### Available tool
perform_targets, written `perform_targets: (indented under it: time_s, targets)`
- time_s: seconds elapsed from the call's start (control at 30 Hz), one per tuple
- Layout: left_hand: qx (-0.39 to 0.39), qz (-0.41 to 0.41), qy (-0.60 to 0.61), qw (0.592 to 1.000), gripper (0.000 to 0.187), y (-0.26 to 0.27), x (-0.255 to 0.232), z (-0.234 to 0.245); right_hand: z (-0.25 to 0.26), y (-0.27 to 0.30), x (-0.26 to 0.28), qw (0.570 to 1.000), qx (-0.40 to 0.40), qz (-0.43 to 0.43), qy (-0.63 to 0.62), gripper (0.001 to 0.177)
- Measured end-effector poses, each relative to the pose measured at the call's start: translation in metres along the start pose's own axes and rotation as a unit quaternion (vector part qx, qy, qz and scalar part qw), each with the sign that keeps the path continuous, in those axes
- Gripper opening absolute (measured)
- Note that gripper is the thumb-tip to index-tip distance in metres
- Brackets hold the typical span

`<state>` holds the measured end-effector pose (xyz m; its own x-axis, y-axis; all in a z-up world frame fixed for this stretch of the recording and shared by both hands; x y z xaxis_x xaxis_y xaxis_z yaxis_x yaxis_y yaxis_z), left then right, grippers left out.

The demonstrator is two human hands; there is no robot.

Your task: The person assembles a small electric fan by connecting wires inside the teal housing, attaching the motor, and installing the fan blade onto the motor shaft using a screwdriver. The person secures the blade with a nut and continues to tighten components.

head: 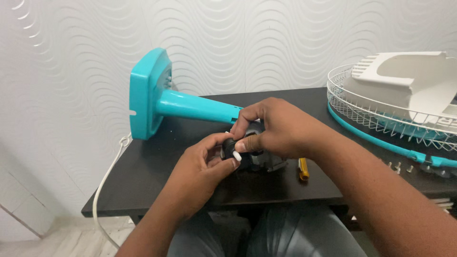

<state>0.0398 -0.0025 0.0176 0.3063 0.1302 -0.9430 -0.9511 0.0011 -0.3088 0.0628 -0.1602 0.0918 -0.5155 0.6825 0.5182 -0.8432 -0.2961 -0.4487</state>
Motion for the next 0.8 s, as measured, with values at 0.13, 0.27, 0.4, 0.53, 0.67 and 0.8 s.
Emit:
perform_targets:
  time_s: [0.13, 0.27, 0.4, 0.53, 0.67, 0.8]
  targets:
    - [-0.011, 0.023, -0.012, 1.0, 0.05, -0.002, 0.003, 0.002, -0.003, -0.004, -0.009, 0.999, 0.021, -0.028, -0.029, 0.019]
    - [-0.025, -0.018, -0.088, 0.996, 0.05, -0.005, 0.009, 0.005, -0.005, -0.003, -0.007, 0.997, -0.001, 0.054, -0.062, 0.014]
    - [-0.011, -0.035, -0.12, 0.992, 0.054, -0.018, 0.014, 0.01, -0.011, -0.003, -0.024, 0.998, 0.024, -0.046, -0.028, 0.016]
    - [0.057, -0.077, -0.091, 0.991, 0.05, -0.039, 0.029, 0.02, -0.012, 0.003, -0.036, 0.984, -0.066, 0.148, -0.079, 0.015]
    - [0.069, -0.132, -0.05, 0.988, 0.047, -0.043, 0.038, 0.033, -0.012, 0.0, -0.031, 0.975, -0.106, 0.146, -0.127, 0.016]
    - [0.182, 0.054, 0.19, 0.963, 0.05, -0.07, 0.05, 0.023, -0.019, -0.017, -0.029, 0.983, -0.081, 0.103, -0.131, 0.019]
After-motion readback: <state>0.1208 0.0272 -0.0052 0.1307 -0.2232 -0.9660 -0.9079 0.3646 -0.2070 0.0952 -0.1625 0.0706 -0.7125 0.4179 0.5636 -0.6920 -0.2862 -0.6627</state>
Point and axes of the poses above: each hand's wrist, its own y-axis away from the middle knuckle, its own z-axis out of the back of the hand, x = y × z, the point moved 4 cm from there along -y, towards the middle knuckle, and after that the axes turned 12 degrees about -x, right-handed, at the moved point
